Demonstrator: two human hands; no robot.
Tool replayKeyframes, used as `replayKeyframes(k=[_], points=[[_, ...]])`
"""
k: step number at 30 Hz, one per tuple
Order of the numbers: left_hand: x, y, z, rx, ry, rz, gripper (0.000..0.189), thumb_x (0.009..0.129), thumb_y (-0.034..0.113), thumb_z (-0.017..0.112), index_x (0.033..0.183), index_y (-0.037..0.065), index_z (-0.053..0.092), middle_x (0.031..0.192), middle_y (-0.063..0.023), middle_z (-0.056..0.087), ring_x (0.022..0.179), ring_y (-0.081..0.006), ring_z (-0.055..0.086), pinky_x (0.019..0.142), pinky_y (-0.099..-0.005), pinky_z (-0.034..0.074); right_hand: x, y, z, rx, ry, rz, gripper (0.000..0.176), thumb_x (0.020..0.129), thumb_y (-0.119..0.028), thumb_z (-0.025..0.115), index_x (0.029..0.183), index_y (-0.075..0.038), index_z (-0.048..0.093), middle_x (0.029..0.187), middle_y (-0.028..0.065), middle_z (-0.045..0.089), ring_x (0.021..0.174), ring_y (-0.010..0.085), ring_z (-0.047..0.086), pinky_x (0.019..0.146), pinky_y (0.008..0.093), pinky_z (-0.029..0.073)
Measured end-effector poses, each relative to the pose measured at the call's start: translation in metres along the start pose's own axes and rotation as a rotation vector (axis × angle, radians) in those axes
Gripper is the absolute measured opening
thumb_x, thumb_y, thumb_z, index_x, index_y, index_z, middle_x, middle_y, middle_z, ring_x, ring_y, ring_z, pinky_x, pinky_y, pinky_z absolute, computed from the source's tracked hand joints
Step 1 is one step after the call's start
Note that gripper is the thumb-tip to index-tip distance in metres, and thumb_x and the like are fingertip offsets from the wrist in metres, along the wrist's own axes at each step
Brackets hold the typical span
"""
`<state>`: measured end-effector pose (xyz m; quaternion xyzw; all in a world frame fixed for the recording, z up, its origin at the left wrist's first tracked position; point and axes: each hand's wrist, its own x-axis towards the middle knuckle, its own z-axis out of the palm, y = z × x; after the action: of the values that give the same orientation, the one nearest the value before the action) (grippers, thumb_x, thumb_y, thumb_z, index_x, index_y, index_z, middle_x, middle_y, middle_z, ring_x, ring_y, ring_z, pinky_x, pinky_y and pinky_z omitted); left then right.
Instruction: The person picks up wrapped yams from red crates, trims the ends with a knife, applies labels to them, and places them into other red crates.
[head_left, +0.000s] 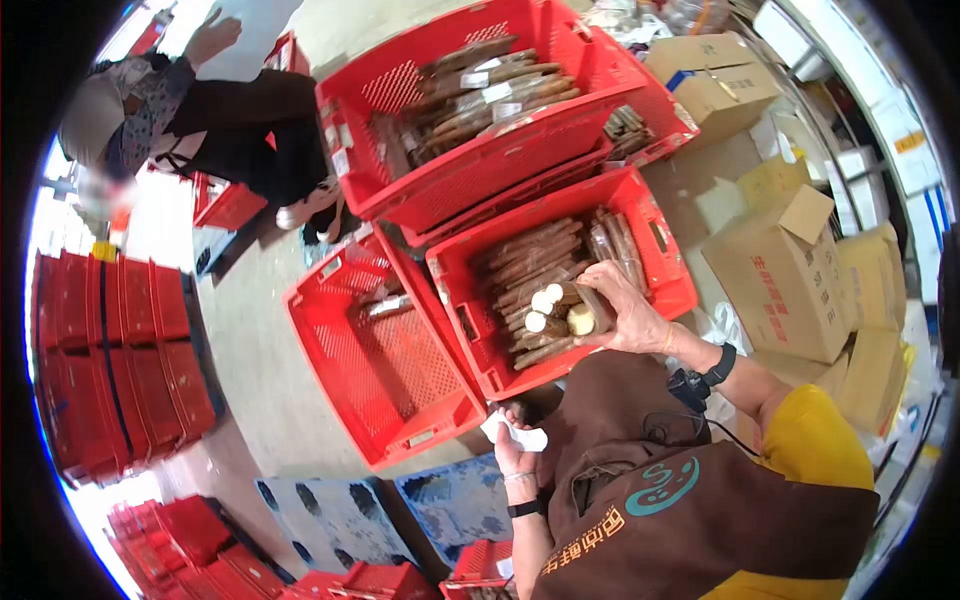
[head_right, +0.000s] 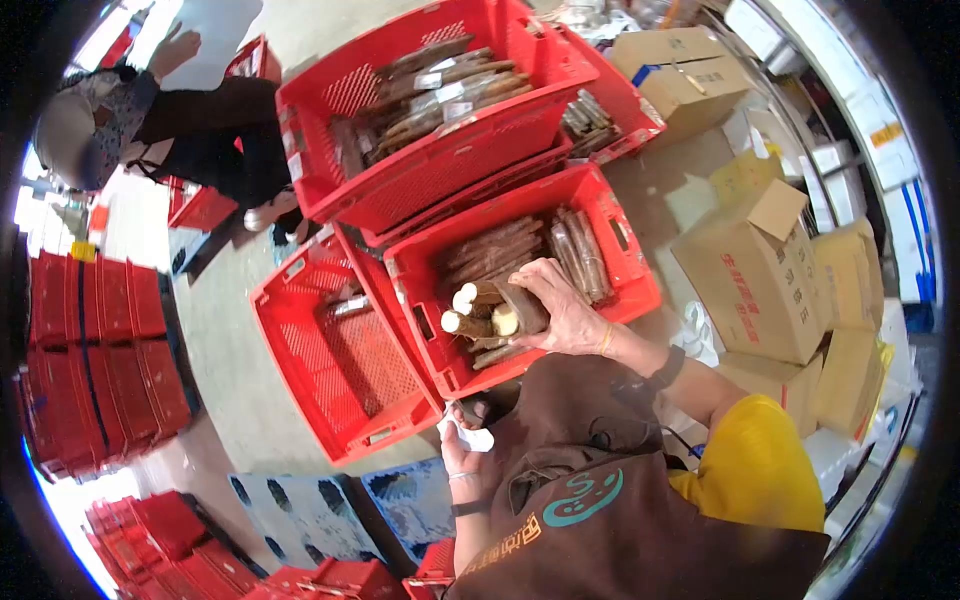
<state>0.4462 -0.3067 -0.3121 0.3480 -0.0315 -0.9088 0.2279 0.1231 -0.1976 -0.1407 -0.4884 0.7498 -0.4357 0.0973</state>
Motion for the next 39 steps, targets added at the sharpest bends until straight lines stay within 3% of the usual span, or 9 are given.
replayKeyframes(k=[9,15,23,25,26,27,31,36,39], points=[[0.038,0.036,-0.041,0.057,0.076,-0.313,0.021,0.090,0.017,0.059,0.110,0.010,0.058,0.100,-0.0053,0.065,0.082,-0.0185,0.062,0.082,-0.0400,0.053,-0.052,-0.040,-0.058,-0.169,0.198,0.176,0.077,0.056,-0.015,0.087,0.121,-0.003,0.048,0.115,0.0158,0.046,0.112,0.0337,0.046,0.098,0.0420,0.041],[0.047,0.039,-0.041,0.220,0.220,-0.139,0.017,0.090,0.023,0.055,0.096,0.008,0.058,0.086,-0.0014,0.060,0.079,-0.0179,0.056,0.078,-0.0344,0.048,-0.091,-0.011,-0.126,-0.322,0.311,0.282,0.078,0.056,-0.018,0.087,0.123,-0.004,0.049,0.116,0.0141,0.046,0.113,0.0330,0.045,0.099,0.0420,0.040],[0.036,0.018,-0.061,0.510,0.401,0.223,0.016,0.090,0.019,0.052,0.100,0.012,0.061,0.089,-0.0025,0.065,0.085,-0.0219,0.062,0.078,-0.0429,0.050,-0.134,0.135,-0.258,0.129,0.551,0.483,0.078,0.063,-0.030,0.085,0.124,0.000,0.048,0.115,0.0150,0.047,0.114,0.0321,0.046,0.101,0.0403,0.038],[0.000,-0.009,-0.046,0.628,0.512,0.447,0.020,0.093,0.024,0.051,0.105,0.010,0.058,0.095,-0.0031,0.064,0.093,-0.0215,0.062,0.081,-0.0402,0.052,-0.140,0.164,-0.289,-0.057,0.547,0.450,0.075,0.063,-0.030,0.085,0.122,-0.001,0.048,0.114,0.0150,0.047,0.114,0.0328,0.045,0.101,0.0412,0.038],[-0.026,-0.021,-0.039,1.403,0.479,0.743,0.023,0.093,0.016,0.047,0.094,0.000,0.062,0.084,-0.0088,0.060,0.076,-0.0204,0.056,0.065,-0.0318,0.048,-0.142,0.177,-0.301,-0.093,0.569,0.462,0.074,0.062,-0.030,0.085,0.120,-0.001,0.049,0.113,0.0153,0.048,0.114,0.0331,0.045,0.101,0.0423,0.038],[-0.048,-0.034,-0.021,1.645,0.507,0.866,0.025,0.093,0.020,0.045,0.102,0.001,0.059,0.092,-0.0110,0.061,0.079,-0.0237,0.057,0.066,-0.0337,0.050,-0.143,0.190,-0.313,-0.081,0.559,0.455,0.074,0.062,-0.030,0.085,0.120,-0.001,0.049,0.113,0.0153,0.048,0.114,0.0331,0.045,0.101,0.0423,0.038],[-0.076,-0.114,0.084,1.492,0.635,0.791,0.025,0.093,0.020,0.045,0.102,0.001,0.060,0.092,-0.0107,0.061,0.079,-0.0235,0.058,0.066,-0.0337,0.050,-0.146,0.243,-0.337,-0.102,0.577,0.529,0.072,0.060,-0.026,0.084,0.118,-0.002,0.051,0.112,0.0154,0.051,0.111,0.0328,0.046,0.100,0.0439,0.037],[-0.060,-0.179,0.165,1.518,0.537,0.700,0.025,0.093,0.020,0.046,0.102,0.001,0.060,0.092,-0.0105,0.062,0.080,-0.0233,0.058,0.066,-0.0337,0.050,-0.135,0.270,-0.336,0.880,0.823,0.834,0.068,0.066,-0.015,0.082,0.121,0.000,0.046,0.104,0.0102,0.055,0.099,0.0216,0.056,0.088,0.0374,0.047],[-0.045,-0.200,0.201,1.556,0.446,0.656,0.026,0.093,0.020,0.046,0.102,0.001,0.060,0.092,-0.0103,0.062,0.080,-0.0232,0.058,0.066,-0.0337,0.050,-0.138,0.288,-0.329,0.863,0.898,0.820,0.069,0.067,-0.013,0.082,0.123,-0.001,0.043,0.103,0.0077,0.054,0.094,0.0169,0.058,0.081,0.0348,0.051]])
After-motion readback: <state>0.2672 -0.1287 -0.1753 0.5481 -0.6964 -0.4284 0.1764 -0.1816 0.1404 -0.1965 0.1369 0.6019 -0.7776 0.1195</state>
